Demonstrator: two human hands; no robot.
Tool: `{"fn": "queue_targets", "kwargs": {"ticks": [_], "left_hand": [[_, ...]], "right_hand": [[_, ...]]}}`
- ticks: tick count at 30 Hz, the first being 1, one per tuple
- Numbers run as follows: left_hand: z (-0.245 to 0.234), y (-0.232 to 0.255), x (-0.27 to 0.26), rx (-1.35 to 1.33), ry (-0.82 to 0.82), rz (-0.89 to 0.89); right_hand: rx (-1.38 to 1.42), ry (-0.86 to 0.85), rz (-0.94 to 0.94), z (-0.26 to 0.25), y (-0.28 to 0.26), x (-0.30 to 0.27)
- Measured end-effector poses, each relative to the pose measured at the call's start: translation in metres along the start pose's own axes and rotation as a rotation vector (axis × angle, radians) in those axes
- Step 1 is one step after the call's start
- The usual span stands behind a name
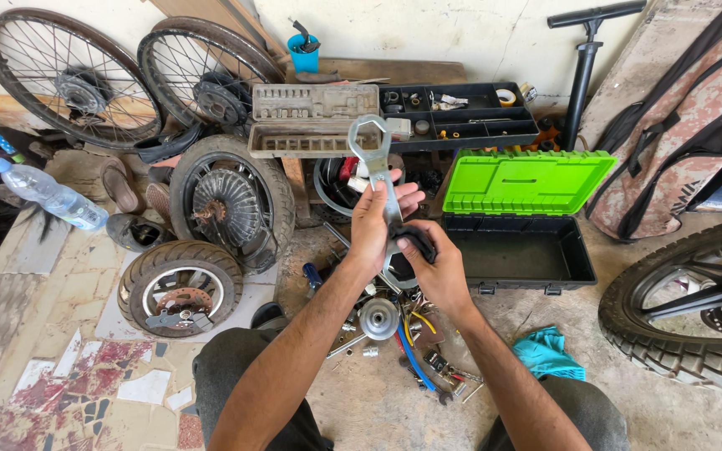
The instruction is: The person picks up a small orange tube of adhesive, removes the cap, and applies a white paste from a second tube onto the applicator tip. They then pick up and handle a large white wrench-like tool while managing various mechanical parts on the floor.
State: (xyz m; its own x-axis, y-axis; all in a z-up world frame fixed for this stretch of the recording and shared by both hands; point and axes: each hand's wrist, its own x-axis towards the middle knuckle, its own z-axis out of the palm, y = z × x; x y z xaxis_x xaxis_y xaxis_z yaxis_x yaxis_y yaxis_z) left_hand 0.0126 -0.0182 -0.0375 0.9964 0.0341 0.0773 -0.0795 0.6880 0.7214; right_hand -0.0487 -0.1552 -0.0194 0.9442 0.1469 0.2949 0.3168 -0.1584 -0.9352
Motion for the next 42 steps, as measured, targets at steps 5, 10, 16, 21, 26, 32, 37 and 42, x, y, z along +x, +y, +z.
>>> {"fn": "queue_targets", "kwargs": {"ticks": [5, 10, 16, 21, 26, 32, 37, 42], "left_hand": [[0.005, 0.007, -0.003, 0.159, -0.041, 0.053], [-0.004, 0.017, 0.012, 0.128, 0.073, 0.171], [-0.015, 0.015, 0.014, 0.051, 0.164, 0.199], [-0.016, 0.005, 0.009, -0.035, 0.076, 0.169], [0.011, -0.005, -0.02, 0.373, -0.096, 0.087], [0.013, 0.001, -0.017, 0.367, 0.001, 0.022], [-0.006, 0.012, -0.003, 0.324, -0.028, 0.093], [-0.004, 0.015, -0.005, 0.312, -0.062, 0.076]], "right_hand": [[-0.132, -0.036, 0.073, 0.0, 0.001, 0.002], [-0.067, -0.065, 0.241, 0.005, -0.008, 0.0], [0.027, -0.052, 0.326, 0.012, -0.006, -0.003], [-0.06, -0.112, 0.282, -0.001, 0.006, -0.002], [-0.236, -0.067, 0.081, -0.007, 0.025, -0.001], [-0.315, -0.116, 0.161, -0.013, 0.009, 0.003], [-0.338, -0.224, 0.172, -0.026, -0.001, 0.005], [-0.264, 0.015, 0.276, -0.059, 0.021, 0.023]]}}
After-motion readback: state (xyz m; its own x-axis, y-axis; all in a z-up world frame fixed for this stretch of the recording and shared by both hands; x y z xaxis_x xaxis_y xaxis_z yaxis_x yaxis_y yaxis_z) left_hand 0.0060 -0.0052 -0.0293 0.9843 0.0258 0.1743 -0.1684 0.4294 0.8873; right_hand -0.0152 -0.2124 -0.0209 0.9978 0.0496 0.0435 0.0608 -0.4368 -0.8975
